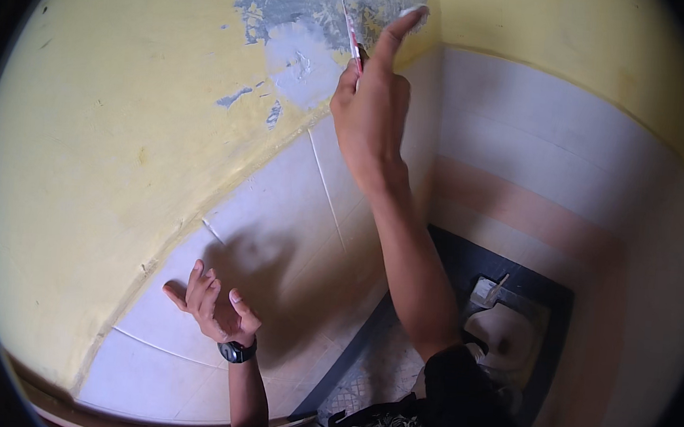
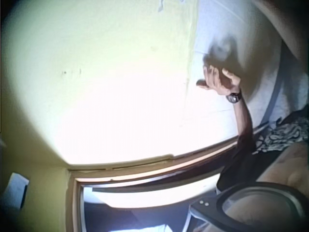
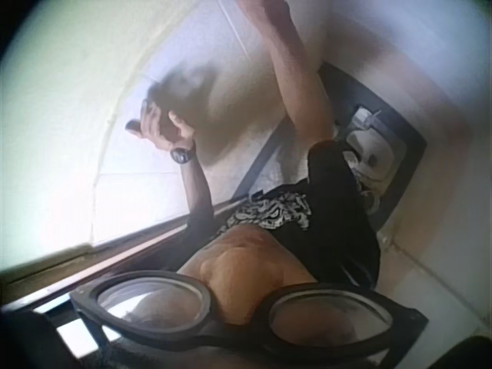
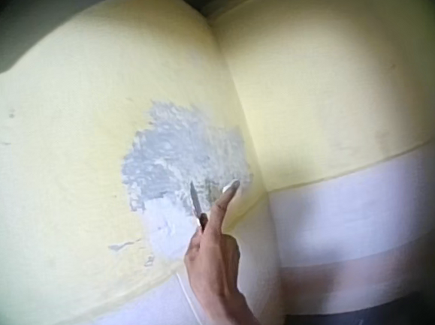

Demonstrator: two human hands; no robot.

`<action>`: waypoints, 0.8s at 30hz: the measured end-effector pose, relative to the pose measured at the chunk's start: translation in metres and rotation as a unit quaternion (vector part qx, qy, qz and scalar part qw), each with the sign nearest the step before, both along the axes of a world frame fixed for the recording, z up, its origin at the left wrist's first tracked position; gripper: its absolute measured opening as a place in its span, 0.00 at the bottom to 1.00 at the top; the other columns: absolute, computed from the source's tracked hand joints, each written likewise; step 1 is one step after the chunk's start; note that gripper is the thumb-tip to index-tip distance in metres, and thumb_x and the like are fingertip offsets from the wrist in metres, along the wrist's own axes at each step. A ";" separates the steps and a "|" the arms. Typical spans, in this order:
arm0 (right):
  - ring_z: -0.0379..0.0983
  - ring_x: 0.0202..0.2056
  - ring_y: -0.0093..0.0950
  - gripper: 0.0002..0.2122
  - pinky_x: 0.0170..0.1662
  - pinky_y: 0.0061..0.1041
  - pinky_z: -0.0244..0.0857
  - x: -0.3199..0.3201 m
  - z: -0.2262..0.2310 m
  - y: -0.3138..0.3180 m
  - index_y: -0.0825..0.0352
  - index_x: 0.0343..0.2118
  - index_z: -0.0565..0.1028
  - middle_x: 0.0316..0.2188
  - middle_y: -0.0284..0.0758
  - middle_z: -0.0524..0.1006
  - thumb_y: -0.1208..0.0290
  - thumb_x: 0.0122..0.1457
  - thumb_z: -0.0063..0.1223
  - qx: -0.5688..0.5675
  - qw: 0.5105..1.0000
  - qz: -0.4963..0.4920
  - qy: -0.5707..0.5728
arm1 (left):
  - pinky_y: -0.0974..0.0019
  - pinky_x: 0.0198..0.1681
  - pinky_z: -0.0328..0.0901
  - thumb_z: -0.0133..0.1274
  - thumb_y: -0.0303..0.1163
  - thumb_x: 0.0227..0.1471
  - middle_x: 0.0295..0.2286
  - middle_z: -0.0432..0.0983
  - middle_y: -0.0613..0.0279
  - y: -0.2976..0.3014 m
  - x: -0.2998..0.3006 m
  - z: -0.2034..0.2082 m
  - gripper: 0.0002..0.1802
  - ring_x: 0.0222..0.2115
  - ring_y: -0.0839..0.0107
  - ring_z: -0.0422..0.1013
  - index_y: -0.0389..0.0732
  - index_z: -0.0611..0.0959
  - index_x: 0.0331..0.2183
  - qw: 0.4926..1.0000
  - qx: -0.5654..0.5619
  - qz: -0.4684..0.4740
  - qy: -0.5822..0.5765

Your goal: The person applies white putty to a damaged section of a yellow wall using a scraper and their fingers. They spread the material over the wall surface and smooth it with their fingertips.

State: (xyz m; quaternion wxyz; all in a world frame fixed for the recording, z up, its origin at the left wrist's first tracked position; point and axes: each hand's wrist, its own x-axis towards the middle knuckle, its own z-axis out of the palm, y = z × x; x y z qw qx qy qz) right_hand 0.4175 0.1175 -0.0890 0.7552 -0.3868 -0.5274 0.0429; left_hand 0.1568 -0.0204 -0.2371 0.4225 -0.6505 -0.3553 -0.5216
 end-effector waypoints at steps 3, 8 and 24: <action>0.79 0.22 0.39 0.45 0.24 0.32 0.71 -0.016 -0.001 0.032 0.67 0.71 0.28 0.32 0.49 0.82 0.86 0.60 0.46 -0.047 0.996 -0.033 -0.072 | 0.31 0.70 0.36 0.52 0.27 0.57 0.44 0.78 0.54 0.001 0.001 0.000 0.16 0.54 0.49 0.74 0.39 0.76 0.48 1.000 0.007 0.004 0.002; 0.80 0.34 0.52 0.42 0.36 0.41 0.76 -0.083 -0.009 0.006 0.68 0.72 0.40 0.45 0.59 0.79 0.88 0.56 0.47 0.043 0.983 -0.050 -0.171 | 0.32 0.70 0.36 0.52 0.27 0.58 0.44 0.78 0.54 0.003 -0.002 -0.001 0.15 0.53 0.50 0.74 0.38 0.77 0.48 1.000 0.017 0.009 0.009; 0.70 0.51 0.21 0.32 0.59 0.25 0.62 0.020 -0.134 -0.105 0.73 0.68 0.54 0.53 0.35 0.73 0.78 0.65 0.56 0.000 0.804 0.451 0.387 | 0.61 0.48 0.70 0.57 0.40 0.63 0.46 0.77 0.53 0.000 0.136 -0.033 0.33 0.41 0.66 0.76 0.31 0.66 0.61 0.599 -0.424 -0.567 -0.374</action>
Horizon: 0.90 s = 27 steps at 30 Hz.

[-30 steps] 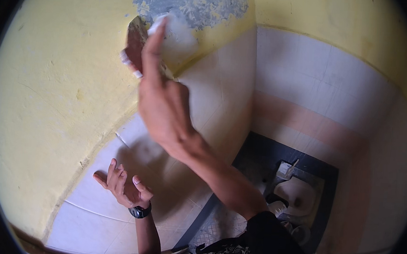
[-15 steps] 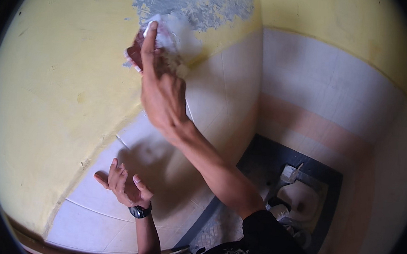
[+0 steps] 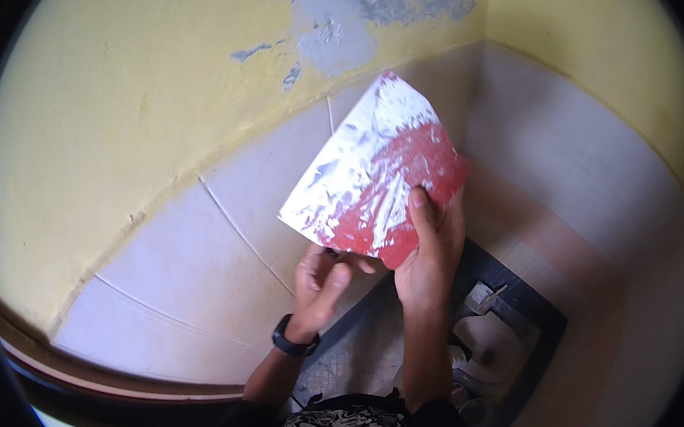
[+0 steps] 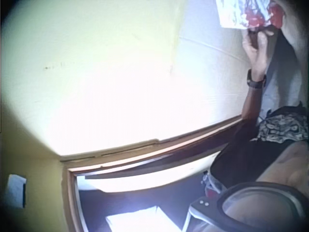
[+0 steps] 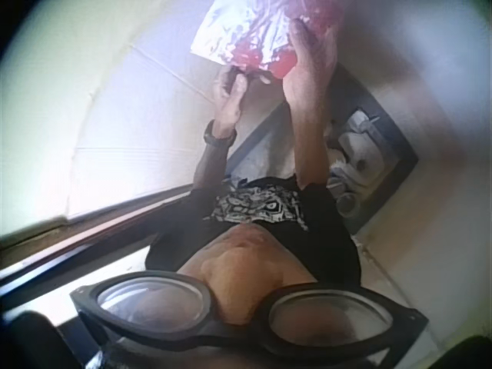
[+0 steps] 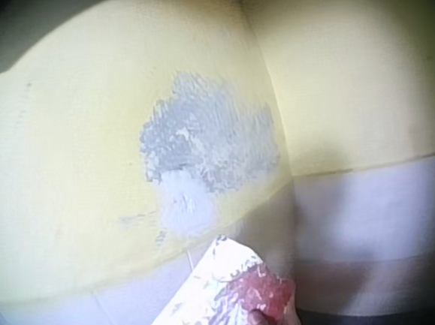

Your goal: The person applies white putty to a damaged section of a yellow wall using a scraper and their fingers. They spread the material over the wall surface and smooth it with their fingertips.

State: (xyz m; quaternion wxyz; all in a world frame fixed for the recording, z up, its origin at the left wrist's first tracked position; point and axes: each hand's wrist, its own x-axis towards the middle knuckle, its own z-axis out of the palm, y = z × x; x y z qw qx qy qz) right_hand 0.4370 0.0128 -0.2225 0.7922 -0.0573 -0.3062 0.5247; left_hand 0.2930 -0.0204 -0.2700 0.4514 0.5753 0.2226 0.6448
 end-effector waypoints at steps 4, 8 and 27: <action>0.70 0.52 0.22 0.34 0.58 0.27 0.64 -0.002 -0.038 -0.010 0.73 0.70 0.50 0.54 0.38 0.73 0.79 0.65 0.55 -0.066 0.991 -0.074 -0.090 | 0.68 0.48 0.69 0.53 0.28 0.65 0.43 0.79 0.60 -0.001 0.027 -0.011 0.17 0.42 0.76 0.75 0.32 0.76 0.53 0.990 -0.075 0.102 -0.065; 0.70 0.58 0.34 0.34 0.60 0.35 0.65 0.025 -0.041 -0.010 0.68 0.71 0.52 0.62 0.48 0.68 0.75 0.66 0.55 -0.139 0.950 -0.214 -0.178 | 0.71 0.47 0.68 0.53 0.27 0.66 0.41 0.80 0.63 -0.005 0.013 -0.012 0.13 0.41 0.80 0.73 0.33 0.80 0.49 0.990 -0.078 0.091 -0.070; 0.46 0.70 0.59 0.37 0.64 0.73 0.33 0.027 -0.047 -0.020 0.62 0.66 0.68 0.70 0.61 0.46 0.43 0.57 0.52 0.036 0.603 -0.371 -0.705 | 0.71 0.45 0.68 0.55 0.25 0.64 0.39 0.81 0.63 -0.051 -0.011 -0.016 0.10 0.39 0.80 0.73 0.32 0.82 0.46 0.983 -0.123 0.109 0.082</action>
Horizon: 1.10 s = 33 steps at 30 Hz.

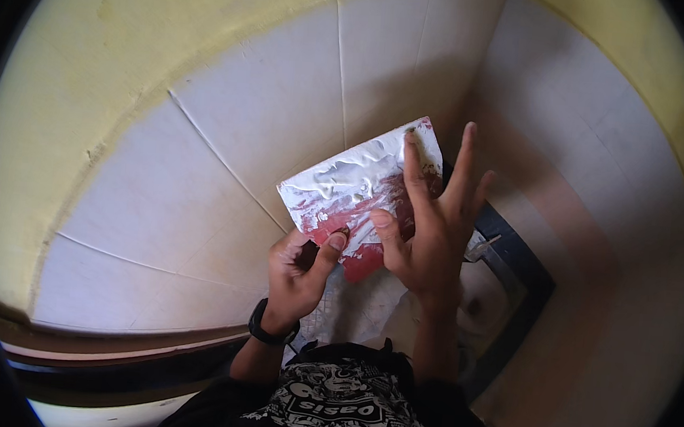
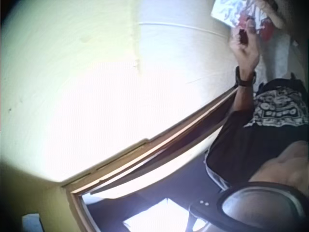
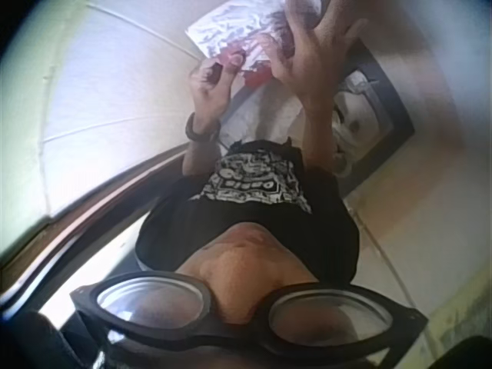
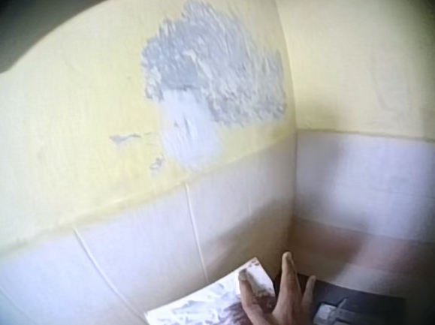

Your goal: The person applies white putty to a damaged section of a yellow wall using a scraper and their fingers. They spread the material over the wall surface and smooth it with their fingertips.

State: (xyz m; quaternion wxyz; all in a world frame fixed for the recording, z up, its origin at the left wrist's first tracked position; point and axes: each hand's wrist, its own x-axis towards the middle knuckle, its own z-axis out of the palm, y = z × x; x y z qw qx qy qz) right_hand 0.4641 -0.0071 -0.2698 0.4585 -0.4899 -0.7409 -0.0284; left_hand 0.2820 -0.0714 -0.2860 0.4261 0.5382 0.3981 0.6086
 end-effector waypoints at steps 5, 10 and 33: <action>0.48 0.69 0.61 0.37 0.62 0.75 0.35 -0.007 -0.006 -0.009 0.58 0.64 0.71 0.69 0.65 0.46 0.38 0.56 0.54 -0.022 0.999 0.028 0.011 | 0.73 0.44 0.67 0.54 0.24 0.64 0.39 0.81 0.64 -0.002 -0.001 0.001 0.11 0.38 0.81 0.72 0.32 0.82 0.47 1.000 -0.011 -0.001 0.012; 0.48 0.68 0.62 0.35 0.61 0.76 0.35 -0.018 -0.011 -0.013 0.58 0.64 0.71 0.69 0.66 0.45 0.40 0.57 0.54 -0.025 0.998 0.054 0.014 | 0.73 0.45 0.68 0.53 0.24 0.65 0.42 0.80 0.62 0.003 -0.002 -0.005 0.13 0.41 0.79 0.73 0.32 0.80 0.50 0.999 -0.016 -0.028 0.037; 0.37 0.74 0.44 0.33 0.73 0.39 0.29 -0.025 0.100 0.116 0.69 0.71 0.55 0.72 0.58 0.41 0.51 0.70 0.38 -0.088 0.811 0.344 0.464 | 0.72 0.34 0.72 0.54 0.24 0.63 0.38 0.80 0.63 0.046 0.016 -0.002 0.12 0.33 0.79 0.75 0.33 0.82 0.48 0.992 -0.013 0.091 0.085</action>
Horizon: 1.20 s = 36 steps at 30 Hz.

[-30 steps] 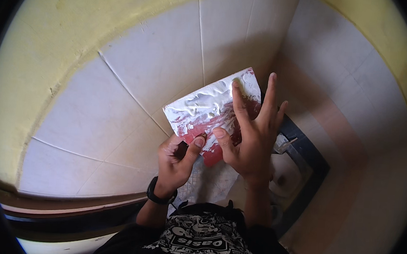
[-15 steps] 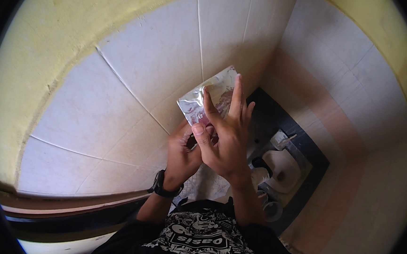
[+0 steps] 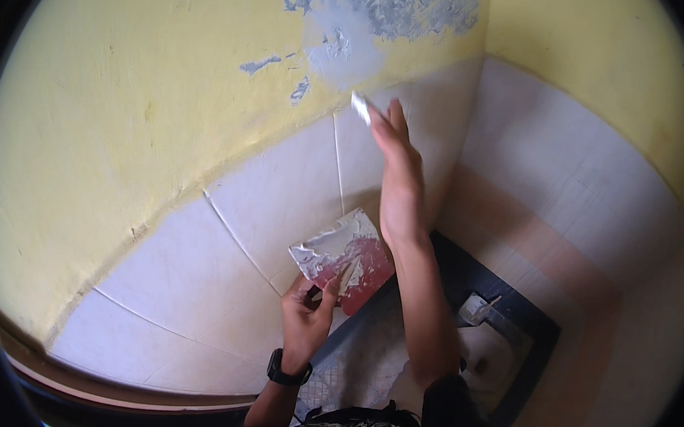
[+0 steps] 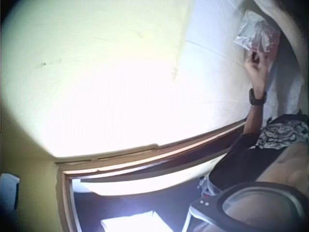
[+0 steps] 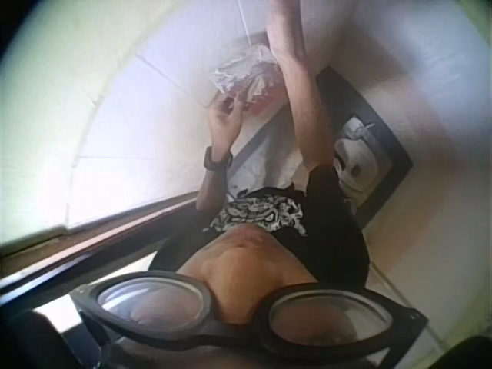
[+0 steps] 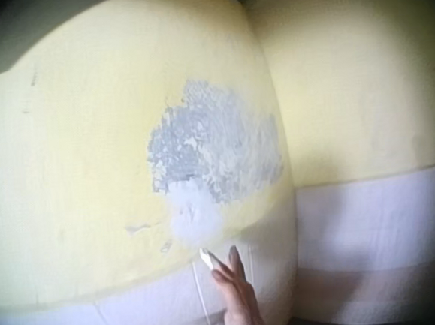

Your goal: The person applies white putty to a damaged section of a yellow wall using a scraper and their fingers. They spread the material over the wall surface and smooth it with their fingertips.

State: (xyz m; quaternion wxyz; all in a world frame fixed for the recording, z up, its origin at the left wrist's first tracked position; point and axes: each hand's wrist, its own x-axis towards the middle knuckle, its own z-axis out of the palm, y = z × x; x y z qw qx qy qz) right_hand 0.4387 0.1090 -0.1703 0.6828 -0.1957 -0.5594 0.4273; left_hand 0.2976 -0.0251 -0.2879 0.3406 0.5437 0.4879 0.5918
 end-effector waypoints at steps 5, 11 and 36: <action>0.24 0.73 0.57 0.34 0.71 0.57 0.25 -0.040 0.040 0.072 0.68 0.70 0.56 0.71 0.64 0.30 0.47 0.69 0.39 0.059 0.971 -0.166 -0.162 | 0.73 0.35 0.71 0.55 0.26 0.64 0.36 0.81 0.65 -0.005 -0.003 -0.004 0.12 0.33 0.80 0.74 0.34 0.82 0.48 0.999 -0.037 0.005 -0.022; 0.24 0.72 0.61 0.38 0.66 0.70 0.23 -0.058 0.067 0.086 0.68 0.71 0.53 0.71 0.62 0.27 0.42 0.68 0.36 0.163 0.891 -0.327 -0.269 | 0.72 0.35 0.71 0.56 0.27 0.64 0.37 0.81 0.64 -0.005 -0.007 -0.007 0.12 0.33 0.79 0.75 0.32 0.82 0.47 0.998 -0.053 0.005 -0.019; 0.63 0.63 0.33 0.38 0.65 0.36 0.56 0.019 -0.079 -0.116 0.69 0.71 0.44 0.60 0.48 0.68 0.77 0.64 0.56 0.015 0.964 -0.066 0.257 | 0.71 0.34 0.76 0.57 0.30 0.63 0.39 0.81 0.63 -0.018 0.030 0.038 0.11 0.37 0.78 0.76 0.36 0.82 0.45 0.959 0.102 -0.122 -0.236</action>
